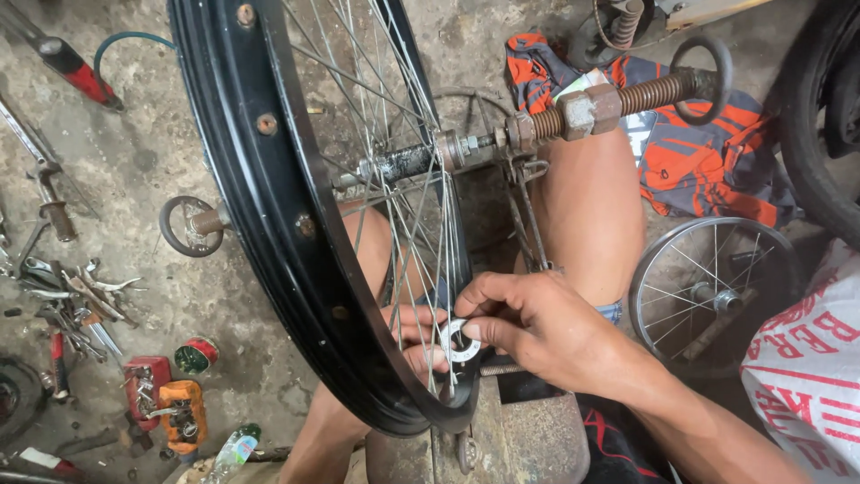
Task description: The person sits at a wheel truing stand and works on a bicycle wheel, using a small spoke wrench to turn spoke nipples around the rim while checking the wheel by hand. The person rotates the wheel and repeats spoke adjustments at different positions around the rim.
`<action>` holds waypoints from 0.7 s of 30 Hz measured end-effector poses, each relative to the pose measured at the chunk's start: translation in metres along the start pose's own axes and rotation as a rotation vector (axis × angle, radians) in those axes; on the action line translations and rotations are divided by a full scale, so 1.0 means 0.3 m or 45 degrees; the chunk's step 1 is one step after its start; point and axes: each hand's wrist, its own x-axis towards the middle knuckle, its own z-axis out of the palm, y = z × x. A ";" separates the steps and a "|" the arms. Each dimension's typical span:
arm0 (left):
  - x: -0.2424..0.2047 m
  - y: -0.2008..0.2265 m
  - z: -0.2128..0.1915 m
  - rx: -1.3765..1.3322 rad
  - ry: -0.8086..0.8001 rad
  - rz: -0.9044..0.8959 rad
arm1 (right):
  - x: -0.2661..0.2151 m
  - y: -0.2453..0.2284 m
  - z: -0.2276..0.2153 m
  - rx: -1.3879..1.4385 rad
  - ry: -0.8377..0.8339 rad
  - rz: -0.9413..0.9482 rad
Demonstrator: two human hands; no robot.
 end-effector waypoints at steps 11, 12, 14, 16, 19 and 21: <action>0.039 -0.061 -0.053 0.158 -0.031 -0.019 | 0.001 -0.029 0.012 -0.119 0.137 0.095; 0.048 -0.078 -0.066 0.166 -0.049 0.003 | 0.001 -0.026 0.013 -0.132 0.152 0.046; 0.050 -0.057 -0.054 0.176 -0.037 0.009 | 0.004 -0.034 0.014 -0.114 0.161 0.073; 0.048 -0.038 -0.045 0.185 -0.023 0.018 | 0.007 -0.050 0.013 -0.096 0.170 0.097; 0.048 -0.019 -0.036 0.215 -0.013 0.000 | 0.009 -0.074 0.010 -0.199 0.187 0.159; 0.050 -0.020 -0.032 0.209 -0.003 -0.040 | 0.007 -0.078 0.011 -0.241 0.205 0.177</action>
